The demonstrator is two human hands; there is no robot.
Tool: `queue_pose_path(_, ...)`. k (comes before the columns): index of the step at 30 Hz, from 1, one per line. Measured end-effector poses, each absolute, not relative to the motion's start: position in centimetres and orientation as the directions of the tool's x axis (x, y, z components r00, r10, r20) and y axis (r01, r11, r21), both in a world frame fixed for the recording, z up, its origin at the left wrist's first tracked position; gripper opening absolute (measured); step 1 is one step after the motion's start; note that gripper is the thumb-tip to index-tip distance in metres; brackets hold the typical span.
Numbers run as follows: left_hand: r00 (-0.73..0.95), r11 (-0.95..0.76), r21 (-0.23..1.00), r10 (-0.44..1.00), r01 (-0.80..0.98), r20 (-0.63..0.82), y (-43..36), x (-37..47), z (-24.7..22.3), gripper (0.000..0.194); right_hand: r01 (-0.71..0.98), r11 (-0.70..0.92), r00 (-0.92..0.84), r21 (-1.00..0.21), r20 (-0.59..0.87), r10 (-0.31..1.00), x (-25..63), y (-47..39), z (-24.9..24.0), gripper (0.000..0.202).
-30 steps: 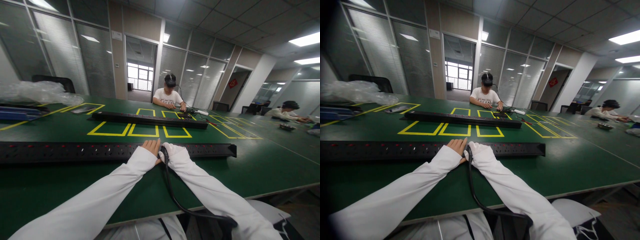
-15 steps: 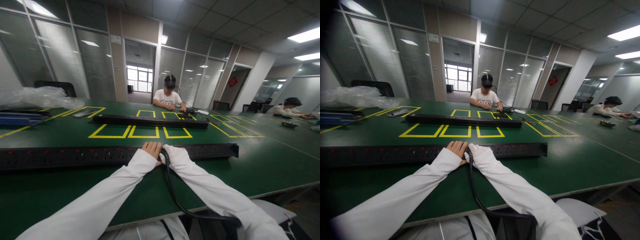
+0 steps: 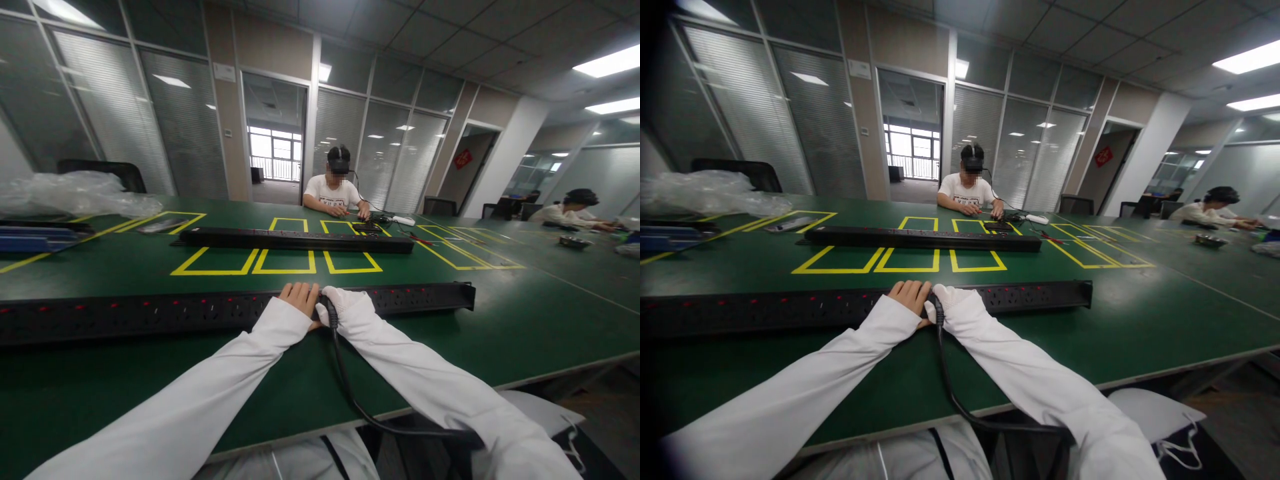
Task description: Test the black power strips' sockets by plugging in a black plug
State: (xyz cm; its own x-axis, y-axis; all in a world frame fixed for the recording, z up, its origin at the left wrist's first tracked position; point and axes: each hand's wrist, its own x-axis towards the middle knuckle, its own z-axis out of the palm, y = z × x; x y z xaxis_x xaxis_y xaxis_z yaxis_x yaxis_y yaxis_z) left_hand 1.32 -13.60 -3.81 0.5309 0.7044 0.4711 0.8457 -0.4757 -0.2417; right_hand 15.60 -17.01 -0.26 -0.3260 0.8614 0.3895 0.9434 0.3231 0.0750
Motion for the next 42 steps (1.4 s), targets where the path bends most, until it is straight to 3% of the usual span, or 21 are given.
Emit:
queue_pose_path(7, 0.558, -0.520, -0.219, 0.698, 0.826, 0.449, -13.5, 1.0, -3.5, 0.070, 0.929, 0.332, -0.369, 0.161, 0.453, 0.812, 15.8, -16.8, -0.9, 0.036)
queue_pose_path(19, 0.559, -0.549, -0.166, 0.702, 0.819, 0.442, -13.0, 1.1, -3.6, 0.072, 0.914, 0.391, -0.363, 0.109, 0.649, 0.669, 16.3, -15.3, -2.4, 0.028)
queue_pose_path(26, 0.550, -0.544, -0.153, 0.710, 0.825, 0.440, -13.6, 0.8, -3.0, 0.069, 0.911, 0.399, -0.357, 0.109, 0.694, 0.626, 16.3, -15.1, -2.7, 0.029)
queue_pose_path(36, 0.527, -0.524, -0.130, 0.747, 0.842, 0.405, -13.8, 1.0, -2.4, 0.075, 0.927, 0.370, -0.313, 0.068, 0.683, 0.660, 15.9, -15.5, -1.6, 0.029)
queue_pose_path(42, 0.483, -0.493, -0.074, 0.793, 0.867, 0.372, -15.0, 0.6, -2.5, 0.076, 0.892, 0.450, -0.355, 0.050, 0.692, 0.628, 15.6, -15.9, -2.0, 0.026)
